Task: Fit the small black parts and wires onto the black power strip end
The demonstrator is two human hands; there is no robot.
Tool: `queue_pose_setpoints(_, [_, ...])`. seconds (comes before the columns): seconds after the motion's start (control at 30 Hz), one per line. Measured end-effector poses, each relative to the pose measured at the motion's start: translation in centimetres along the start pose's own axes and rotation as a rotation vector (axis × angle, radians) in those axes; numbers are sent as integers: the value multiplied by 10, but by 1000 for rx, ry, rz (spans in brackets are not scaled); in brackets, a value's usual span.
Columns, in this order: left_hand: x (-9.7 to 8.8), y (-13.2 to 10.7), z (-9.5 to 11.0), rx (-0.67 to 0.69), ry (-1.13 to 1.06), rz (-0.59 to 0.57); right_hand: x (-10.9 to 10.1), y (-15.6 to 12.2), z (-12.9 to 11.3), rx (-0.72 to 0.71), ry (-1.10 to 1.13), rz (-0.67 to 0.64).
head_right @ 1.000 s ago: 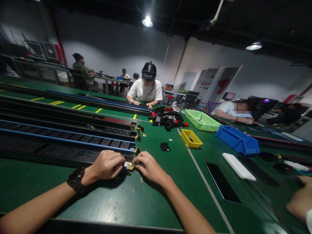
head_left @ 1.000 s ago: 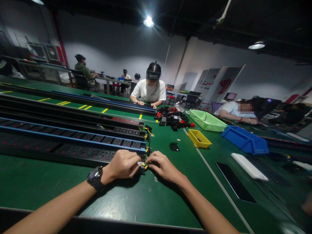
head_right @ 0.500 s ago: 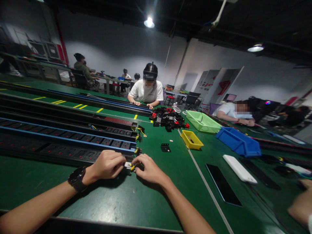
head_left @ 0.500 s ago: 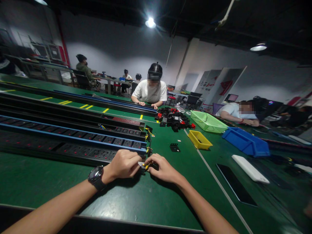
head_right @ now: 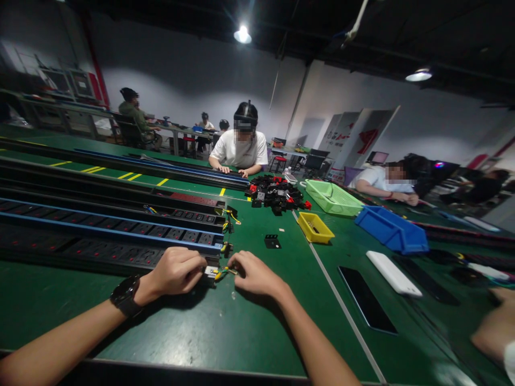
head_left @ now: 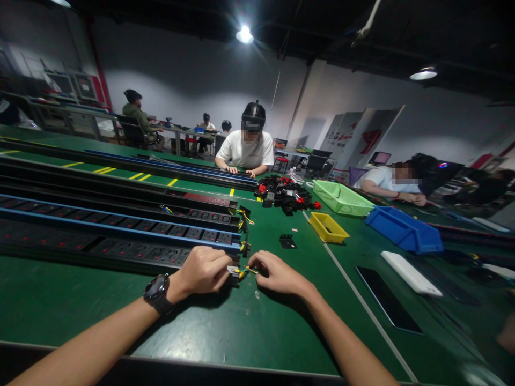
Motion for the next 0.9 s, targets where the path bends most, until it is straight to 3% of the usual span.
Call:
queue_pose_setpoints(0.17, [-1, 2, 2, 11, 11, -1, -13, -10, 14, 56, 74, 9])
queue_pose_setpoints(0.33, [-3, 2, 2, 12, 12, 9, -14, -5, 23, 52, -77, 52])
queue_pose_setpoints(0.5, [-3, 2, 1, 22, 18, 13, -41, -12, 50, 228, -208, 400])
queue_pose_setpoints(0.6, [-3, 2, 1, 25, 15, 26, -39, -7, 35, 164, -182, 455])
queue_pose_setpoints(0.77, [-2, 1, 0, 29, 8, 26, -14, 13, -14, 8, -314, 257])
queue_pose_setpoints(0.9, [-3, 0, -1, 30, 0, 38, -17, 14, -18, 32, -392, 284])
Point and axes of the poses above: each hand's wrist, its own y-axis towards the middle knuckle, its own x-axis out of the palm, z = x × y, the point moved 7 cm from there along y, towards the middle knuckle, and after that the axes turned 9 degrees about -z, right-handed, at the moved point
